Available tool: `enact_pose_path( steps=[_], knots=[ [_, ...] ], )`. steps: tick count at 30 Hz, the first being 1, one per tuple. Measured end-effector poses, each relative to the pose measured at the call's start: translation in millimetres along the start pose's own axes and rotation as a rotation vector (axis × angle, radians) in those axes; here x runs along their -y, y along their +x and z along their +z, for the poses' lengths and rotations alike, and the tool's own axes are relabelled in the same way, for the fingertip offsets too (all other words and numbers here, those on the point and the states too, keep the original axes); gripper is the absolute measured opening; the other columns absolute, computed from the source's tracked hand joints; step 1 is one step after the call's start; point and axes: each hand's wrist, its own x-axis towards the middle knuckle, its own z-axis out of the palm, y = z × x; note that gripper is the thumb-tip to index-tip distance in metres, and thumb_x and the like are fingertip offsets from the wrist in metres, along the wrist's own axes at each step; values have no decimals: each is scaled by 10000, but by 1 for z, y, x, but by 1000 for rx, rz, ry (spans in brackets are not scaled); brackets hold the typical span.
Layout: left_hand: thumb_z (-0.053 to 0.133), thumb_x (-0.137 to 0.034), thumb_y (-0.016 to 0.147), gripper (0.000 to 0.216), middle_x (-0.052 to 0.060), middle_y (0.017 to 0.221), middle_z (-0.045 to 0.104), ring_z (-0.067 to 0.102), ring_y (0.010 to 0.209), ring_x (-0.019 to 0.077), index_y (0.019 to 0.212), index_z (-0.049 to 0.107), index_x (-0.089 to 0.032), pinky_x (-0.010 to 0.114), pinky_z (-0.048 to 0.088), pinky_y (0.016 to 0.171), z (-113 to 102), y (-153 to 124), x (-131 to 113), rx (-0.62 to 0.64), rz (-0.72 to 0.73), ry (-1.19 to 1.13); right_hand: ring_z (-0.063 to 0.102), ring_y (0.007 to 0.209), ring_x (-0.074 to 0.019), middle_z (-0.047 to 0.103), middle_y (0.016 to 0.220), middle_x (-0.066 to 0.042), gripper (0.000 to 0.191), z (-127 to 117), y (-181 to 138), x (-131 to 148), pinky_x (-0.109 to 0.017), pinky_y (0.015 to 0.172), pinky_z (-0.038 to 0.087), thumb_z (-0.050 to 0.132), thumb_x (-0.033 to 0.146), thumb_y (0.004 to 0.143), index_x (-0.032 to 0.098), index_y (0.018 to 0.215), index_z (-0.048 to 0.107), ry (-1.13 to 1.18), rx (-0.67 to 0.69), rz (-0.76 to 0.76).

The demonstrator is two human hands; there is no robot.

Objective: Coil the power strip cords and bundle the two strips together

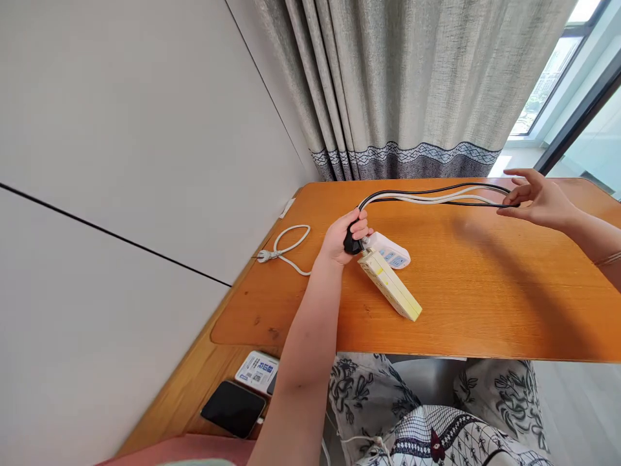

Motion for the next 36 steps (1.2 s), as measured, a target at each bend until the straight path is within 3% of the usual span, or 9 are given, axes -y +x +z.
enact_pose_path(
  steps=[2, 6, 13, 19, 22, 24, 27, 31, 36],
  knots=[
    [493, -229, 1014, 316, -122, 478, 264, 282, 350, 17, 705, 487, -167, 162, 503, 602, 0, 1, 0, -17, -7, -37, 616, 627, -178, 650, 618, 35, 641, 0, -6, -2, -379, 714, 497, 910, 256, 570, 275, 1121, 585, 116, -19, 7],
    [432, -224, 1038, 344, -121, 475, 269, 288, 347, 16, 704, 486, -164, 167, 509, 612, 0, 2, 1, -23, -21, -69, 480, 495, -137, 546, 523, 73, 669, -5, -7, -4, -349, 569, 432, 930, 342, 497, 286, 1055, 564, 429, -51, 145],
    [380, -215, 1053, 378, -113, 469, 294, 306, 351, 18, 697, 497, -159, 164, 511, 623, 0, 3, 2, -27, 17, -51, 78, 484, -55, 239, 578, 93, 194, -5, -6, 15, -300, 504, 370, 799, 242, 716, 240, 871, 681, 813, -40, 400],
    [546, -250, 997, 303, -118, 491, 273, 305, 365, 21, 709, 490, -174, 157, 491, 590, 3, 1, 1, -49, 39, -26, 324, 564, -134, 316, 616, 48, 148, 5, -18, 20, -383, 769, 514, 711, 206, 768, 282, 895, 720, 916, -184, 274],
    [556, -253, 993, 307, -118, 490, 270, 306, 367, 22, 705, 489, -174, 154, 476, 572, 6, 1, 2, -55, 49, -20, 216, 525, -108, 280, 623, 56, 172, 12, -24, 18, -271, 585, 489, 743, 192, 741, 255, 897, 709, 959, -203, 276],
    [535, -247, 1002, 312, -116, 483, 283, 308, 368, 22, 703, 498, -168, 153, 476, 578, 6, 0, 3, -47, 64, -3, 124, 505, -78, 265, 625, 60, 117, 16, -25, 20, -185, 416, 328, 741, 167, 754, 225, 806, 653, 990, -191, 366],
    [445, -214, 1034, 344, -108, 471, 306, 309, 374, 23, 702, 512, -158, 150, 475, 589, 6, 0, 4, -37, 95, 27, 102, 494, -52, 247, 625, 61, 211, 16, -26, 31, -111, 369, 170, 628, 109, 863, 198, 699, 529, 1054, -171, 508],
    [407, -198, 1046, 356, -102, 478, 312, 316, 386, 28, 711, 520, -156, 156, 460, 573, 5, 2, 5, -36, 118, 41, 154, 472, -34, 221, 631, 73, 284, 14, -30, 58, -41, 385, 247, 432, 65, 976, 174, 729, 519, 1219, -252, 440],
    [660, -314, 942, 277, -104, 521, 311, 355, 418, 29, 747, 512, -184, 151, 406, 521, 9, 4, 10, -81, 247, 54, 202, 465, -47, 226, 618, 73, 162, 48, -42, 79, -84, 371, 289, 605, 116, 901, 196, 774, 544, 1204, -215, 343]
  ],
)
